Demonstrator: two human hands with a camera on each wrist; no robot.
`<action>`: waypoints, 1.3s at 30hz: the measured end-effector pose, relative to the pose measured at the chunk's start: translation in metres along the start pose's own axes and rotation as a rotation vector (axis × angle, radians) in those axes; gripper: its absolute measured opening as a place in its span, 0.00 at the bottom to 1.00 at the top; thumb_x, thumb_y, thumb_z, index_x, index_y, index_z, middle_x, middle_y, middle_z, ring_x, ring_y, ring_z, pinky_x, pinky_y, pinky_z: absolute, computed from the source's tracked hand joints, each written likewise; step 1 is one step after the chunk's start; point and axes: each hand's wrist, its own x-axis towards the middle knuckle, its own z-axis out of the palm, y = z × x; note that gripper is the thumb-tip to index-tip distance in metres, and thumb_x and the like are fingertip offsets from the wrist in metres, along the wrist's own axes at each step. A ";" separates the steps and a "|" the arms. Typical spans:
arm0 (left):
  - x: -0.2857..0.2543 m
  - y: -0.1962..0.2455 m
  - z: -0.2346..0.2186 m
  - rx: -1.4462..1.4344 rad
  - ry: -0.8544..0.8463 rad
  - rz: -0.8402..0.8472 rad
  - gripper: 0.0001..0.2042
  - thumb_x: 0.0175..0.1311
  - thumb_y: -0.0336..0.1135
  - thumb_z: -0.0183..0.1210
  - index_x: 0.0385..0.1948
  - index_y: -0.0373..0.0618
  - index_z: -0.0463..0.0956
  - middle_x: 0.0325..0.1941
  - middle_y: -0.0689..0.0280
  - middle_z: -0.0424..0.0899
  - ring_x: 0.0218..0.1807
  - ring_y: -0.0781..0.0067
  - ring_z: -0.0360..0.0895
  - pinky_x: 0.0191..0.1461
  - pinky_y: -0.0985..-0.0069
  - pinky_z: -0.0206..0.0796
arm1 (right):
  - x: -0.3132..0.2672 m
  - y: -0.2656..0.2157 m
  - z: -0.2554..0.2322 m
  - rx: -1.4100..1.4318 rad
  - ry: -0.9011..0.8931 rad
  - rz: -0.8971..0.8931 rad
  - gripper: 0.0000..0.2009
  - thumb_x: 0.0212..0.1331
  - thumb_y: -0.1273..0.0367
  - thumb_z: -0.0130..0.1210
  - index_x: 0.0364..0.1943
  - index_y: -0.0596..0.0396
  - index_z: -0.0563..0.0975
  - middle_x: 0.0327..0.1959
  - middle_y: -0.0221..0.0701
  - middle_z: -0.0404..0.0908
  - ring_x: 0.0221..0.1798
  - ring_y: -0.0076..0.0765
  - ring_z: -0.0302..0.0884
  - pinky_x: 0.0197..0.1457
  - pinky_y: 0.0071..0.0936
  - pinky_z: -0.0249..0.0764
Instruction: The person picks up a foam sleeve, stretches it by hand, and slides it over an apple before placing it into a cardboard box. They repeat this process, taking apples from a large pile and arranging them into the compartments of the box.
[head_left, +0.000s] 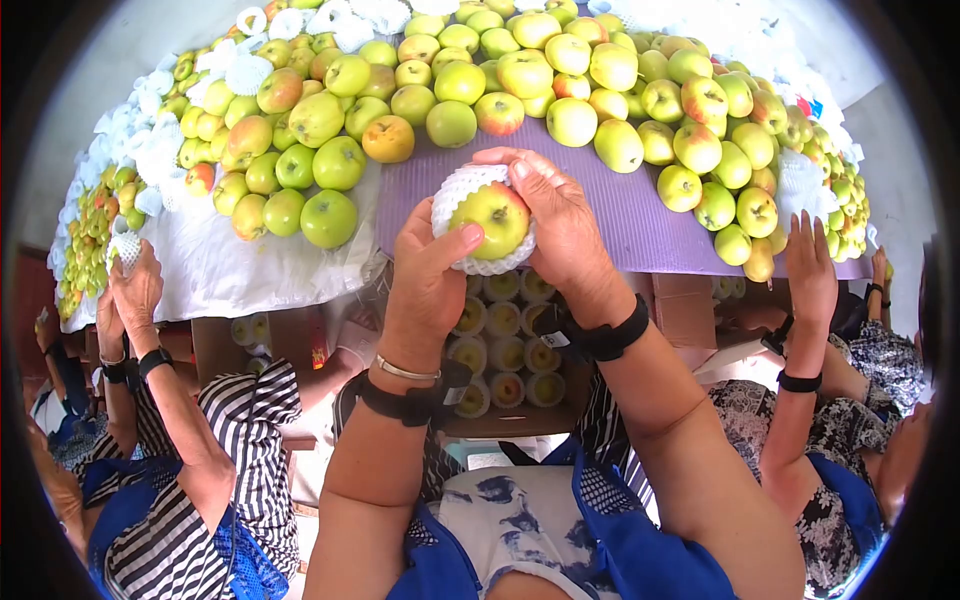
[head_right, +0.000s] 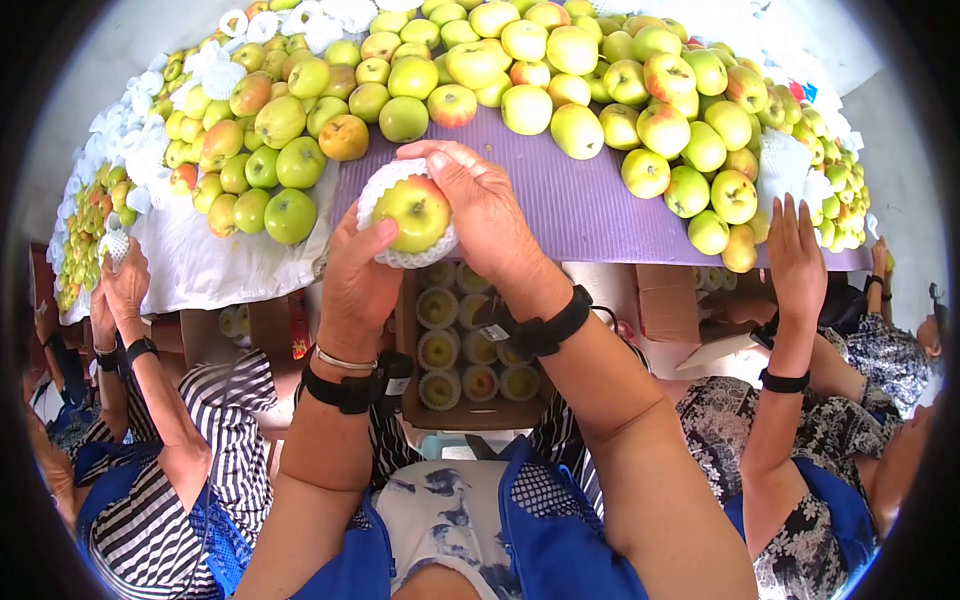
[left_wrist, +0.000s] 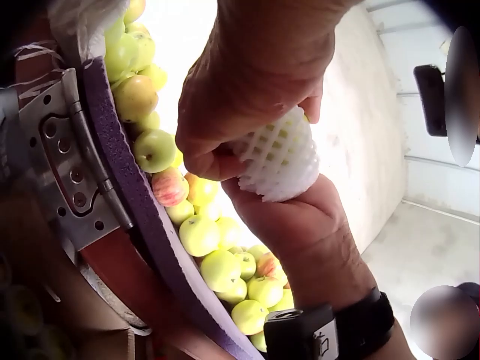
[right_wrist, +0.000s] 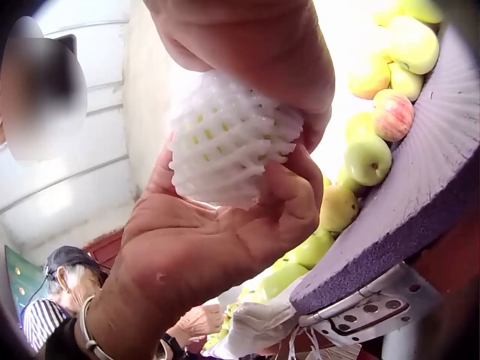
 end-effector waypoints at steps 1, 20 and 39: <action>0.000 -0.001 0.001 0.000 0.000 0.008 0.22 0.50 0.27 0.58 0.48 0.33 0.65 0.45 0.60 0.75 0.47 0.71 0.74 0.54 0.74 0.65 | 0.001 0.000 -0.001 0.009 -0.001 0.000 0.14 0.65 0.66 0.42 0.46 0.60 0.74 0.39 0.30 0.77 0.42 0.25 0.73 0.48 0.21 0.70; 0.009 -0.007 0.005 0.120 0.060 0.004 0.21 0.52 0.29 0.56 0.49 0.33 0.65 0.47 0.59 0.75 0.48 0.69 0.74 0.53 0.73 0.66 | 0.001 -0.004 -0.015 -0.352 0.079 -0.094 0.16 0.61 0.70 0.49 0.52 0.61 0.70 0.48 0.32 0.75 0.49 0.24 0.70 0.53 0.23 0.68; 0.010 -0.001 -0.008 0.446 0.154 0.034 0.31 0.43 0.25 0.65 0.52 0.32 0.59 0.40 0.56 0.76 0.40 0.71 0.76 0.44 0.77 0.70 | -0.008 0.005 -0.014 -1.250 -0.313 -0.393 0.42 0.30 0.72 0.66 0.59 0.46 0.62 0.59 0.50 0.57 0.58 0.61 0.61 0.59 0.39 0.64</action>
